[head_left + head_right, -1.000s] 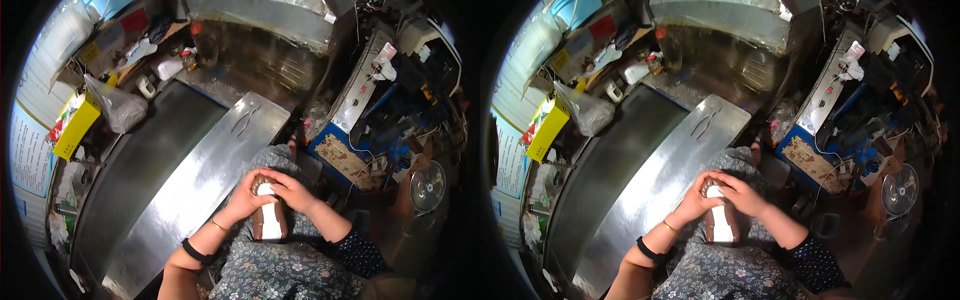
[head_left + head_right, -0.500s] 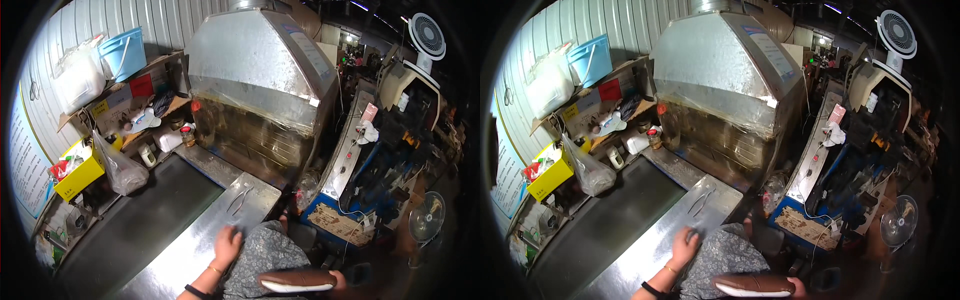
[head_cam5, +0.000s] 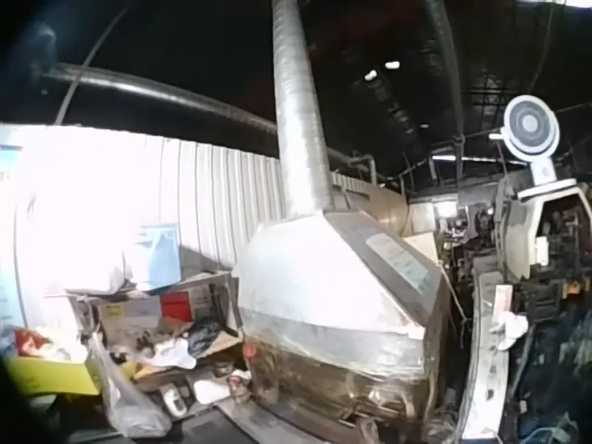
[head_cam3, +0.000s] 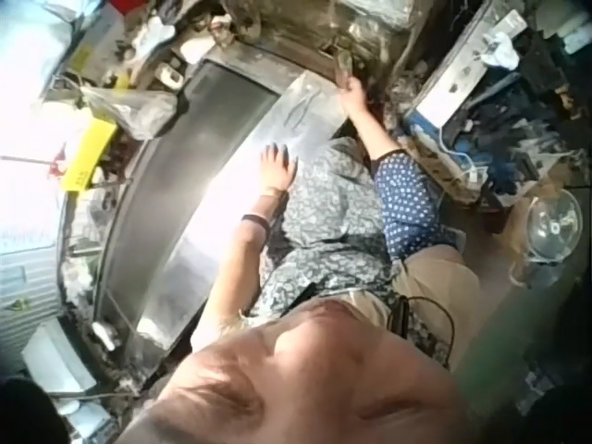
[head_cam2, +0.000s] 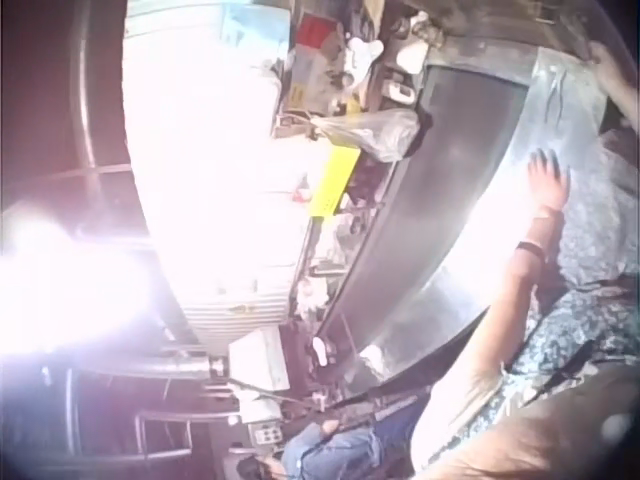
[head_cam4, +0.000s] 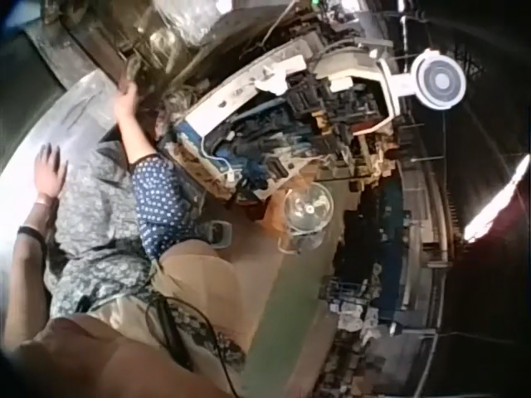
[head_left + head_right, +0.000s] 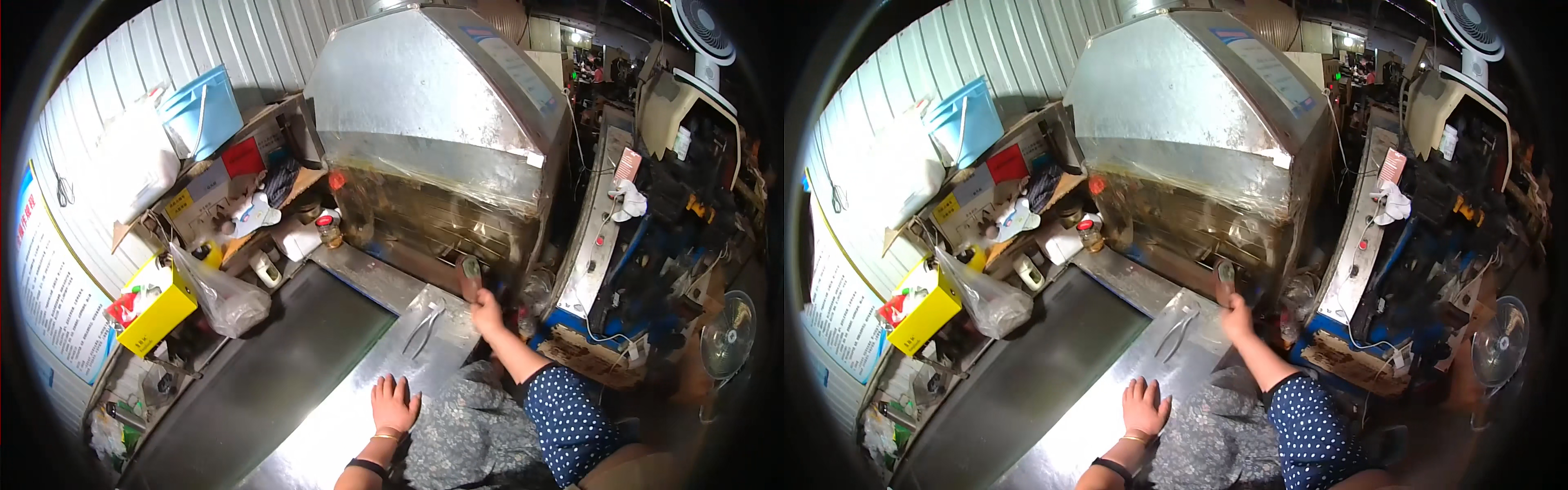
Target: Operate a shoe-lasting machine to shape and press footwear components.
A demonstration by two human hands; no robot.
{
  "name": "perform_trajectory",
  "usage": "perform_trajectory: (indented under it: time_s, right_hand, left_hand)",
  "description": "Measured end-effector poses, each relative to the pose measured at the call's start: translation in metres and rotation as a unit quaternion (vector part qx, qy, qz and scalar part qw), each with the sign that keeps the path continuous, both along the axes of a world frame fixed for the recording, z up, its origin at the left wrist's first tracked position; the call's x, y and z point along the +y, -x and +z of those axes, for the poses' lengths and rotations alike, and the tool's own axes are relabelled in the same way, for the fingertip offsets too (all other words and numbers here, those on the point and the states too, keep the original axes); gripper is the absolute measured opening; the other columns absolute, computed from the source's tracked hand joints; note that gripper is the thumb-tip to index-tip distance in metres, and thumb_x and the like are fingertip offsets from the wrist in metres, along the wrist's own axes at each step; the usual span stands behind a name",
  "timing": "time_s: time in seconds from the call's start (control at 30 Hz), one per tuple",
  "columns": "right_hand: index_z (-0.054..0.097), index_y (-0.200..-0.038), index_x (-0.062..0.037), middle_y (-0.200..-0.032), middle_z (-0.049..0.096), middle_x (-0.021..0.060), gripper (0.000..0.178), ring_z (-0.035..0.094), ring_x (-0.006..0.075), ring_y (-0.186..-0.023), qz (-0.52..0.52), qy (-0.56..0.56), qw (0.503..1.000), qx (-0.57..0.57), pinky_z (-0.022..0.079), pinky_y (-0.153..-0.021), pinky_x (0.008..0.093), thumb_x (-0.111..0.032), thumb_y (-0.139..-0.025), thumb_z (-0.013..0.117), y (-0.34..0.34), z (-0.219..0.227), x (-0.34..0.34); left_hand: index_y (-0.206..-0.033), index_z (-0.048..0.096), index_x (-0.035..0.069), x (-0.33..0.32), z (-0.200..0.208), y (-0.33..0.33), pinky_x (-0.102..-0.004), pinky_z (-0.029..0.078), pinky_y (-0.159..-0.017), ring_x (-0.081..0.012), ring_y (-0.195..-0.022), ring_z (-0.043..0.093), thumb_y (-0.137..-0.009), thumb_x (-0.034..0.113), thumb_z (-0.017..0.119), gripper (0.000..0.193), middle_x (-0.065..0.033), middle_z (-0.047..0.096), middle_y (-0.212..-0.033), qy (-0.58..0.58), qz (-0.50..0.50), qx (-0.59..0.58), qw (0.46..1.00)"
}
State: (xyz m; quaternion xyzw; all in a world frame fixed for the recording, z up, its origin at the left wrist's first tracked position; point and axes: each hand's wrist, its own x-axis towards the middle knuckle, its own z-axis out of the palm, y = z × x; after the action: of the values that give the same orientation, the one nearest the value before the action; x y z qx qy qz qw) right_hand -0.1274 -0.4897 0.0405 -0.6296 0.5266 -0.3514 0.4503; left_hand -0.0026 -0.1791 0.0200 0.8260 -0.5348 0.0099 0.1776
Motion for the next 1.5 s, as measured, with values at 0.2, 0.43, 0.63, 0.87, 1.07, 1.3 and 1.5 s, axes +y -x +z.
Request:
perform_trajectory:
  time_s: [0.2, 0.43, 0.63, 0.87, 1.07, 1.3, 1.5]
  right_hand:
    - [0.069, -0.12, -0.0013, -0.119, 0.072, 0.0133, 0.03, 0.066, 0.0204, -0.113, 0.319, -0.004, 0.948, -0.018, 0.05, -0.098, 0.0349, -0.016, -0.094, 0.068, 0.055, -0.025, 0.134]
    - [0.067, -0.123, -0.0072, -0.124, 0.068, 0.0147, 0.035, 0.067, 0.031, -0.111, 0.238, -0.024, 0.964, 0.119, 0.054, -0.091, 0.0388, -0.027, -0.095, 0.07, 0.21, 0.042, 0.2]
    - [0.066, -0.116, -0.0013, -0.118, 0.067, 0.0205, 0.031, 0.067, 0.0353, -0.107, -0.107, 0.1, 0.983, 0.108, 0.054, -0.088, 0.0391, -0.016, -0.089, 0.07, 0.363, 0.082, 0.169]
    - [0.047, -0.139, 0.0089, -0.133, 0.057, 0.03, 0.066, 0.056, 0.0432, -0.123, -0.343, 0.115, 0.876, 0.319, 0.042, -0.108, 0.0458, -0.022, -0.085, 0.07, 0.445, 0.044, 0.105]
    - [0.033, -0.149, 0.0099, -0.156, 0.032, 0.0291, 0.082, 0.037, 0.0449, -0.139, -0.416, 0.056, 0.846, 0.327, 0.027, -0.118, 0.0511, -0.02, -0.083, 0.071, 0.413, 0.022, 0.1]
    - [0.05, -0.135, 0.007, -0.135, 0.056, 0.0291, 0.062, 0.055, 0.0501, -0.12, -0.495, 0.02, 0.834, 0.245, 0.044, -0.105, 0.0478, -0.014, -0.08, 0.07, 0.444, 0.005, 0.095]
    - [0.057, -0.085, -0.0011, -0.066, 0.055, 0.0083, 0.015, 0.051, 0.0164, -0.049, -0.419, -0.203, 0.858, -0.219, 0.037, -0.041, 0.0314, 0.0, -0.082, 0.071, 0.495, -0.029, 0.073]
  left_hand:
    - [-0.136, 0.058, 0.008, 0.0, -0.005, -0.001, -0.0544, 0.025, -0.118, -0.0441, -0.14, 0.038, -0.09, 0.05, 0.06, 0.062, -0.0261, 0.048, -0.147, 0.008, 0.002, -0.003, 1.0]
    - [-0.134, 0.059, 0.006, 0.001, -0.012, -0.002, -0.0572, 0.026, -0.116, -0.0482, -0.137, 0.039, -0.088, 0.047, 0.063, 0.062, -0.0293, 0.048, -0.144, 0.031, -0.012, -0.003, 0.999]
    - [-0.135, 0.058, 0.004, 0.002, -0.02, -0.003, -0.0585, 0.026, -0.116, -0.0492, -0.138, 0.039, -0.089, 0.048, 0.061, 0.064, -0.0301, 0.047, -0.145, 0.025, -0.018, -0.003, 1.0]
    - [-0.134, 0.06, 0.003, 0.004, -0.031, -0.006, -0.0571, 0.028, -0.116, -0.0472, -0.138, 0.04, -0.09, 0.047, 0.06, 0.062, -0.0295, 0.049, -0.144, 0.037, -0.015, -0.02, 0.999]
    - [-0.131, 0.061, 0.003, 0.004, -0.03, -0.004, -0.0565, 0.031, -0.114, -0.0477, -0.135, 0.044, -0.09, 0.046, 0.061, 0.06, -0.0293, 0.053, -0.141, 0.056, -0.017, -0.026, 0.998]
    - [-0.142, 0.054, 0.002, 0.007, -0.022, -0.006, -0.0566, 0.033, -0.114, -0.0499, -0.134, 0.043, -0.1, 0.046, 0.051, 0.06, -0.0304, 0.049, -0.144, 0.023, -0.06, -0.048, 0.997]
    - [-0.143, 0.053, 0.002, 0.007, -0.025, -0.009, -0.0545, 0.034, -0.115, -0.0486, -0.135, 0.043, -0.101, 0.047, 0.051, 0.062, -0.0306, 0.049, -0.145, 0.007, -0.061, -0.05, 0.997]
